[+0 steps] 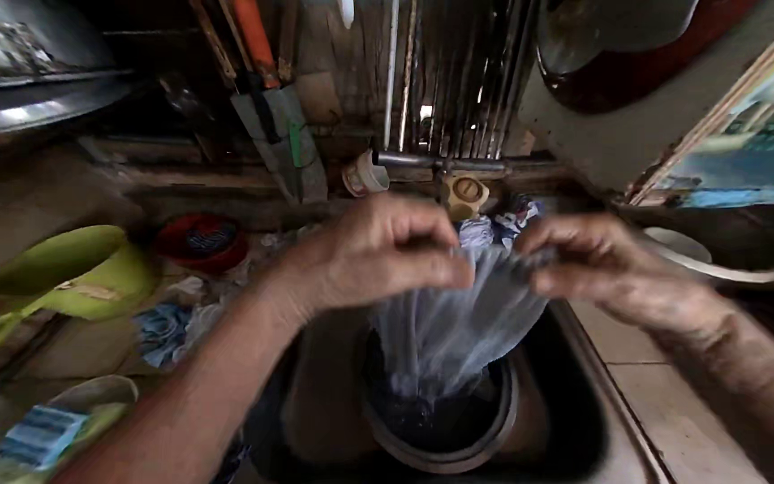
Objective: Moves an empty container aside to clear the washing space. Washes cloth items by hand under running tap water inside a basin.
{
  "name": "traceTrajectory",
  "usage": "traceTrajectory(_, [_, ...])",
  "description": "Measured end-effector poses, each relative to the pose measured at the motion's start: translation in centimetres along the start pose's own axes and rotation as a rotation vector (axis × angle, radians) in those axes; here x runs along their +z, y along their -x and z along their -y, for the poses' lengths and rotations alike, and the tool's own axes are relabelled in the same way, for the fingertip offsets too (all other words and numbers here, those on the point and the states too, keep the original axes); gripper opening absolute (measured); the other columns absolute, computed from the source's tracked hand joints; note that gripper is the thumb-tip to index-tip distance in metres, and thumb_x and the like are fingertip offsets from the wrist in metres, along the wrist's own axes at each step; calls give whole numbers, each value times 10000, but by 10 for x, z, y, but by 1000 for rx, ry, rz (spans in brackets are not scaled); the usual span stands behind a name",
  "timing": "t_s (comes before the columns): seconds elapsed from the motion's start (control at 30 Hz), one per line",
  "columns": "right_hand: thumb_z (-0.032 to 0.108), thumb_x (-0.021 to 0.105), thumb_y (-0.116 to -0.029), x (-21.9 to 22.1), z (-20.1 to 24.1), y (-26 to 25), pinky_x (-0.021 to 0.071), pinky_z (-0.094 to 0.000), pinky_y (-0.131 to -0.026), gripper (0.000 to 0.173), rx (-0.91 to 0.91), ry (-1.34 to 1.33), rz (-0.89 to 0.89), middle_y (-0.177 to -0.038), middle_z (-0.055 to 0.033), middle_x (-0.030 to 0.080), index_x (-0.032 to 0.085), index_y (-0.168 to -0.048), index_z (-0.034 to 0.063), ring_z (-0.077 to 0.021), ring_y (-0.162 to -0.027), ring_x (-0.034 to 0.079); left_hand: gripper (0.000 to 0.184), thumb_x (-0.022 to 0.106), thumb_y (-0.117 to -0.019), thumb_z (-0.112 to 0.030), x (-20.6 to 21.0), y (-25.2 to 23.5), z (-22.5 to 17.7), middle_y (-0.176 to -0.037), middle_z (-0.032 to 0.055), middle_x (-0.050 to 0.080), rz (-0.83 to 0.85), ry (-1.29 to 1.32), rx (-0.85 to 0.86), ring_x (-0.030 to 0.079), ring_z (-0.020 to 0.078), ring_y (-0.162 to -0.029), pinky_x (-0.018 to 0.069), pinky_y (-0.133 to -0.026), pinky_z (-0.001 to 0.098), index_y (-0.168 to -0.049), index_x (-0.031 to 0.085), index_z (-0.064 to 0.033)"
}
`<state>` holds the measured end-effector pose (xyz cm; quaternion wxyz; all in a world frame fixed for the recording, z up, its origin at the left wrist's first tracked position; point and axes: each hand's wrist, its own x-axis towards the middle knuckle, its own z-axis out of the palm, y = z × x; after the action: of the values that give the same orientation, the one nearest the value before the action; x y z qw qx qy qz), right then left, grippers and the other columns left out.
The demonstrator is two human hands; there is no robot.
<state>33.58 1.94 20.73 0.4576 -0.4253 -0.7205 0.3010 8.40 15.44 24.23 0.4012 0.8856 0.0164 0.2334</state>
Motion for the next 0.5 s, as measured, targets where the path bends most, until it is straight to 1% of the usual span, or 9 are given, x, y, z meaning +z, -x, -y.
traceTrajectory(0.03, [253, 723, -908, 13, -20, 11, 525, -167, -571, 104, 89, -8, 16, -798, 73, 682, 725, -955, 160, -1, -666, 612, 83, 714, -916, -156, 18, 8, 17, -706, -72, 643, 43, -13, -106, 575, -19, -615, 485, -553, 159, -863, 719, -93])
traceTrajectory(0.1, [259, 730, -923, 40, -72, 34, 553, -230, -673, 160, 288, 34, 85, -856, 26, 697, 732, -987, 113, -37, -739, 635, 184, 737, -947, -275, 53, 24, 54, -766, -3, 692, 192, -132, -374, 645, 80, -685, 559, -644, 286, -913, 747, -95])
traceTrajectory(0.17, [322, 672, -979, 67, -125, 55, 560, -363, -868, 312, 497, 133, 198, -1018, -85, 709, 709, -1123, 48, -148, -926, 670, 337, 660, -1004, -349, 88, 38, 92, -974, 151, 720, 399, -239, -638, 691, 274, -923, 551, -870, 484, -1098, 727, -32])
traceTrajectory(0.23, [393, 594, -1024, 94, -162, 65, 495, -543, -1023, 428, 739, 289, 334, -1208, -179, 686, 653, -1283, 58, -311, -1147, 653, 433, 627, -1018, -343, 128, 56, 134, -1233, 237, 664, 493, -334, -810, 638, 395, -1173, 492, -1015, 575, -1325, 621, -39])
traceTrajectory(0.3, [449, 537, -1043, 121, -189, 69, 423, -622, -1084, 470, 922, 462, 422, -1321, -190, 645, 612, -1366, 116, -385, -1277, 581, 738, 719, -944, -410, 166, 76, 167, -1523, 206, 477, 532, -445, -857, 486, 426, -1378, 425, -1093, 617, -1571, 402, -183])
traceTrajectory(0.33, [459, 512, -1050, 133, -200, 71, 379, -643, -1112, 478, 977, 533, 430, -1364, -188, 625, 597, -1393, 136, -403, -1324, 541, 908, 783, -865, -488, 183, 87, 183, -1616, 169, 370, 532, -478, -838, 391, 439, -1445, 375, -1104, 664, -1614, 327, -252])
traceTrajectory(0.37, [466, 475, -1061, 143, -210, 72, 331, -648, -1146, 490, 1006, 593, 418, -1411, -181, 599, 575, -1427, 155, -408, -1366, 502, 1014, 812, -790, -578, 198, 97, 196, -1678, 127, 279, 514, -503, -807, 294, 443, -1504, 299, -1124, 715, -1622, 308, -292])
traceTrajectory(0.43, [451, 404, -1086, 159, -222, 77, 293, -659, -1162, 500, 979, 704, 381, -1456, -179, 572, 527, -1485, 176, -423, -1395, 474, 1103, 793, -741, -676, 219, 105, 214, -1725, 86, 158, 491, -514, -802, 142, 442, -1562, 159, -1162, 762, -1636, 263, -308])
traceTrajectory(0.5, [370, 421, -1088, 171, -230, 82, 313, -683, -1137, 471, 929, 784, 358, -1450, -194, 572, 501, -1508, 172, -452, -1370, 490, 1075, 793, -796, -578, 236, 108, 227, -1732, 94, 116, 453, -466, -827, 99, 430, -1574, 99, -1197, 733, -1652, 222, -267])
